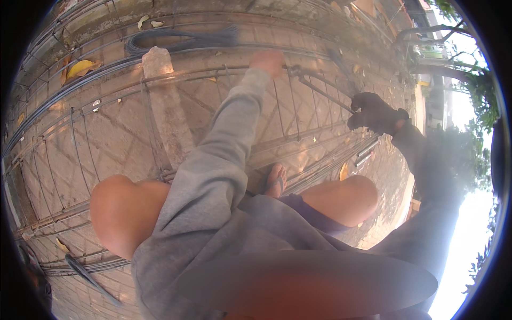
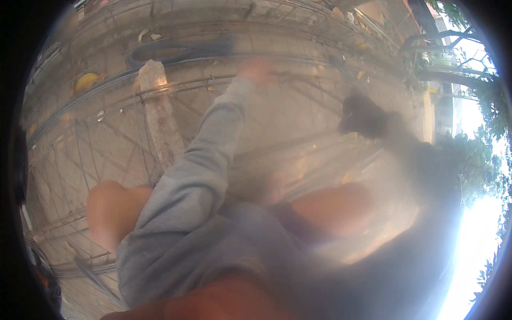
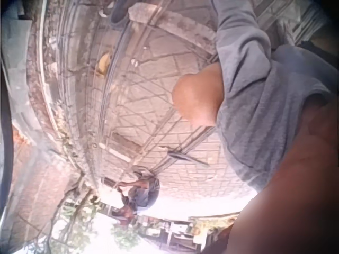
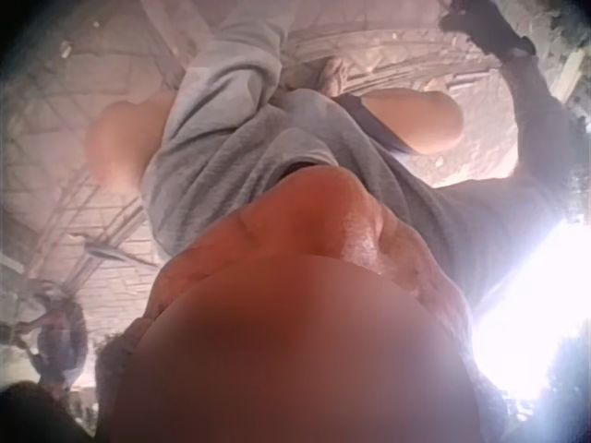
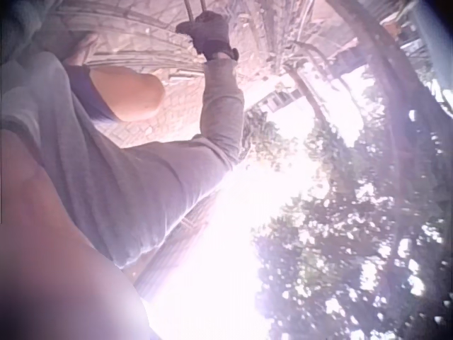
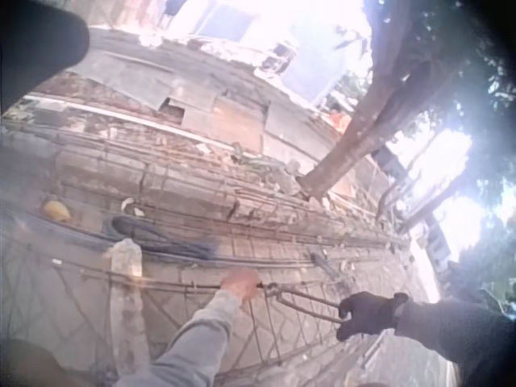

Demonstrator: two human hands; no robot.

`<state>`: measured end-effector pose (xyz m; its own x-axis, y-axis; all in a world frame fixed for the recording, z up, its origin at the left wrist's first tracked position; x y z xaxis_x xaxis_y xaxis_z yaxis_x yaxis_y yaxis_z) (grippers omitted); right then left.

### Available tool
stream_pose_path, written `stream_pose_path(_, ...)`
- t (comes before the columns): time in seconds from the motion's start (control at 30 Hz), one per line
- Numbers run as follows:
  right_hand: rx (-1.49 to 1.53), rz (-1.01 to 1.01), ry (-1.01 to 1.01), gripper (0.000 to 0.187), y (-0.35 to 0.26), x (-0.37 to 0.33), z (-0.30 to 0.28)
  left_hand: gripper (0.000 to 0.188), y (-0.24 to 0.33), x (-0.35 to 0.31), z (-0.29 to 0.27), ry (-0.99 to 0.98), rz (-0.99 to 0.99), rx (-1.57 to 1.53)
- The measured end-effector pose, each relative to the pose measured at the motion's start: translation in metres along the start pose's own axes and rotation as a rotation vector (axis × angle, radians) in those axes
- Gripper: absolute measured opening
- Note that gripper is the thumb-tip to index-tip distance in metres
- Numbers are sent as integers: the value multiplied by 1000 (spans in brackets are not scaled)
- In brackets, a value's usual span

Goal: The person sits on a paved surface and assembles a rebar grid by tying intersecting steel bars together with wire. They repeatedly wrap and twist wire to secure the joints of the grid structure.

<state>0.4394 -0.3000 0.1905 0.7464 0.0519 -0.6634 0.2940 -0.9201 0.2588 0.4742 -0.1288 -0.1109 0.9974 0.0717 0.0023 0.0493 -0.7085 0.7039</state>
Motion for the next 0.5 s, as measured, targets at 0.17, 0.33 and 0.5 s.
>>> stream_pose_path(0.17, -422, -297, 315, 43, 11, 8, -16, 31, -10, 16, 11, 41, 163, -7)
stream_pose_path(0.33, -1263, -527, 923, 13, -7, 31, -56, 50, 13, 5, 4, 198, 16, -124)
stream_pose_path(0.5, -892, -466, 344, 20, 19, 57, -71, 51, 124, -1, -21, 132, 338, -202)
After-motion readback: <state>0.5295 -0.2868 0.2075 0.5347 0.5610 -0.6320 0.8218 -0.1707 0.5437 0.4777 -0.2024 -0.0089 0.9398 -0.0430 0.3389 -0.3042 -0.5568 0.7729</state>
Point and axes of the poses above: each hand's wrist, its own x-axis towards the middle knuckle, its own z-axis out of the palm, y = z × x, the point moved 2 cm from there along x, towards the middle knuckle
